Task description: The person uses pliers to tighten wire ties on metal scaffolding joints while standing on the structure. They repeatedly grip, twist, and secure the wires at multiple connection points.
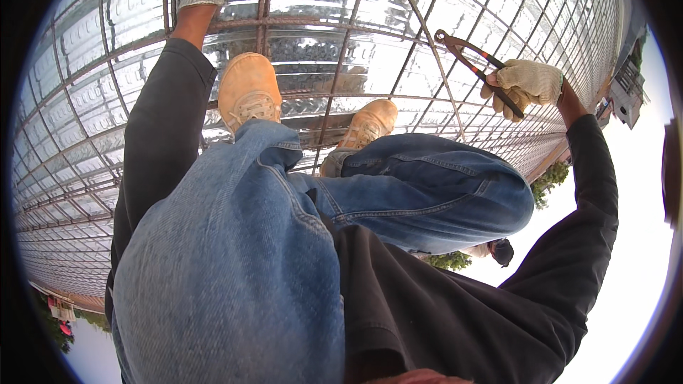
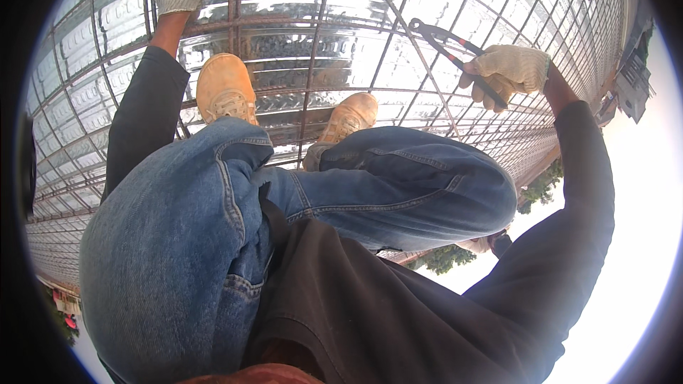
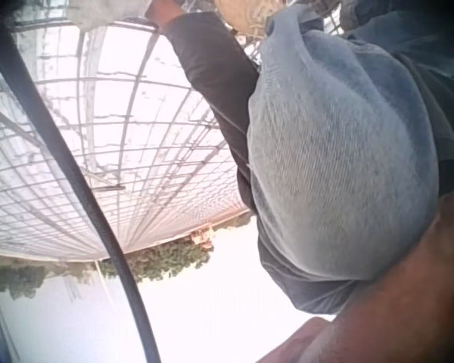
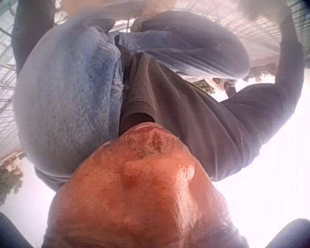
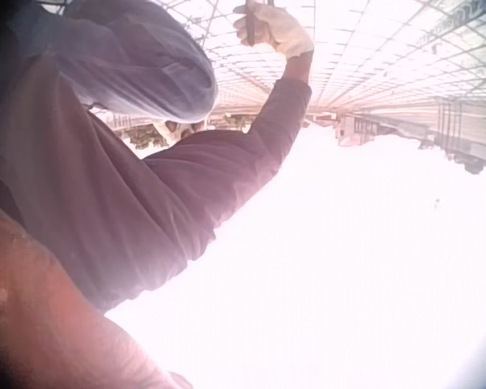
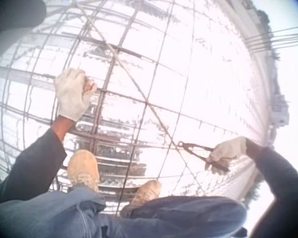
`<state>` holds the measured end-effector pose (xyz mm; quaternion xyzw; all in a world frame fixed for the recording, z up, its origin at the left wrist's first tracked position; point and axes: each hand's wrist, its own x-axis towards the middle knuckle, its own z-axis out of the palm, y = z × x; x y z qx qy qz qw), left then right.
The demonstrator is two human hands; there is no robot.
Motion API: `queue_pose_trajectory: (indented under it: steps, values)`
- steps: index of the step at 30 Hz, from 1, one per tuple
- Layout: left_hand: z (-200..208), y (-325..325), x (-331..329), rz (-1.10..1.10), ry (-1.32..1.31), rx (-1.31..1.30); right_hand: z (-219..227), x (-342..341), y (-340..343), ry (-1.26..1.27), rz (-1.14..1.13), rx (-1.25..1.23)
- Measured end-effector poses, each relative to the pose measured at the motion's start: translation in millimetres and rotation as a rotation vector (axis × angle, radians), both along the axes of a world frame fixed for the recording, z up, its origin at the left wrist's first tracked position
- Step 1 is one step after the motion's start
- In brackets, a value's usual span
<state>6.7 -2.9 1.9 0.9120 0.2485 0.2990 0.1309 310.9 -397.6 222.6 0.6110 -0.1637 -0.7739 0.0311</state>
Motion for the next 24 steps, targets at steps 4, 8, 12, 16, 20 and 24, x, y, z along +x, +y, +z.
queue_pose_trajectory:
  steps: [4,8,12,16,20,24]
  values:
    - [10,3,-3,-0.002,0.02,-0.009,0,-28,-44,-0.234,-0.093,0.27]
    - [0,1,2,0.012,0.064,0.038,-1,-74,-56,-0.416,-0.082,0.339]
    - [-28,17,-5,-0.005,0.028,0.249,-15,-127,-47,-0.478,-0.27,0.499]
    - [-23,13,1,-0.006,-0.012,0.271,-36,-183,-47,-0.515,-0.377,0.614]
    - [10,-21,8,0.171,-0.19,-0.475,-44,-212,-57,-0.666,-0.143,0.676]
    - [68,-109,15,-0.26,-0.059,-1.232,-51,-242,-52,-0.809,-0.197,0.623]
